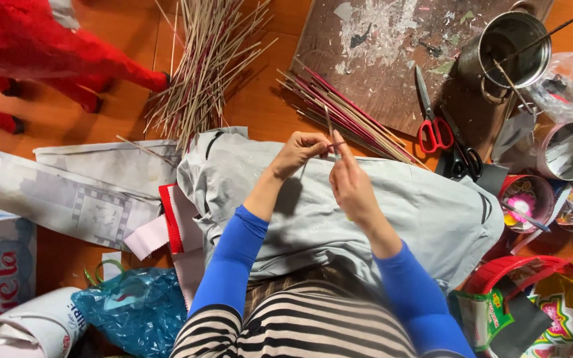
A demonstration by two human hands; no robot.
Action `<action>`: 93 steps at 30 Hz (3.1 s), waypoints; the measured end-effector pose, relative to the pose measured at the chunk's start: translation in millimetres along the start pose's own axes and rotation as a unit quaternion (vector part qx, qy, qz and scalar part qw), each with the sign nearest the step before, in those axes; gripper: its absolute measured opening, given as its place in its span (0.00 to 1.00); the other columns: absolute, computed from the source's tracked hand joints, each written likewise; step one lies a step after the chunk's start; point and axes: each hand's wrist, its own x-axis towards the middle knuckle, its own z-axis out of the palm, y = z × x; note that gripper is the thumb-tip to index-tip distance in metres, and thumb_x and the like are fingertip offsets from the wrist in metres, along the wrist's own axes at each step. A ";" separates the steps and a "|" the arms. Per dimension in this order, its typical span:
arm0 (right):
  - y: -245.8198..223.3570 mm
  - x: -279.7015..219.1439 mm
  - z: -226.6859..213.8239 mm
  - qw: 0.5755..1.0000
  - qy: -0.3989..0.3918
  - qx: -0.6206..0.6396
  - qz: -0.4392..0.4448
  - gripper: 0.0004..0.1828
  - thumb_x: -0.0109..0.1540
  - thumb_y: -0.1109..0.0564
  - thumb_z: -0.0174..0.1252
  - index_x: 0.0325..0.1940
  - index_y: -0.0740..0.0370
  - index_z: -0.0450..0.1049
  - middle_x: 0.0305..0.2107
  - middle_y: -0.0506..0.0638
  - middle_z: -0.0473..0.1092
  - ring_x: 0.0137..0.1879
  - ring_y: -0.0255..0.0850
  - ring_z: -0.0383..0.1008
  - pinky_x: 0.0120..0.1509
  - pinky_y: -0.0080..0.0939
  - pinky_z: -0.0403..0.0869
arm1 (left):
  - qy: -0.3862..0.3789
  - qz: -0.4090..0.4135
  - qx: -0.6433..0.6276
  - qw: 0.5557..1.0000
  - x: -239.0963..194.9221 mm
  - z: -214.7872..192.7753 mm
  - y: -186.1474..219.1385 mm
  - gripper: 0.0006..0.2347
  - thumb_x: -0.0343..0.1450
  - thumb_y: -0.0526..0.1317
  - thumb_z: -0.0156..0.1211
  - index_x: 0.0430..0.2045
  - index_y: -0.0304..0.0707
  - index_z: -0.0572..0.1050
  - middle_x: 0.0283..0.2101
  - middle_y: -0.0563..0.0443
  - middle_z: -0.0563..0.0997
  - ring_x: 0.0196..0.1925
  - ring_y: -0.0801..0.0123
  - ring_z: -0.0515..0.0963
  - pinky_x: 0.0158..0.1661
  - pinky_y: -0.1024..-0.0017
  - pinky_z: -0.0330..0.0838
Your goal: Trimming and scraping thin wooden sticks using a hand-held knife.
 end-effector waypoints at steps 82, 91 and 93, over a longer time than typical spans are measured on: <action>40.9 35.4 -20.0 0.953 -0.073 0.252 0.152 0.19 0.74 0.46 0.39 0.68 0.50 0.60 0.20 0.43 0.58 0.16 0.30 0.54 0.17 0.30 0.56 | 0.079 -0.065 0.080 0.992 5.8 -39.6 -47.2 0.08 0.74 0.40 0.66 0.32 0.31 0.85 0.27 0.58 0.80 0.29 0.81 0.72 0.33 0.79 0.66; 47.1 34.1 -21.8 0.935 -0.082 0.311 0.151 0.21 0.75 0.47 0.39 0.70 0.55 0.58 0.21 0.43 0.58 0.18 0.30 0.55 0.18 0.30 0.57 | 0.078 -0.091 0.107 0.987 1.6 -29.1 -21.3 0.08 0.73 0.39 0.63 0.31 0.33 0.83 0.28 0.58 0.82 0.30 0.80 0.75 0.32 0.79 0.68; 44.0 32.2 -13.5 0.949 -0.054 0.256 0.176 0.20 0.73 0.46 0.38 0.69 0.48 0.59 0.20 0.43 0.58 0.17 0.30 0.54 0.18 0.30 0.57 | 0.080 -0.081 0.127 0.985 -2.3 -33.0 -33.1 0.08 0.74 0.39 0.64 0.32 0.31 0.84 0.28 0.57 0.81 0.30 0.80 0.73 0.33 0.79 0.66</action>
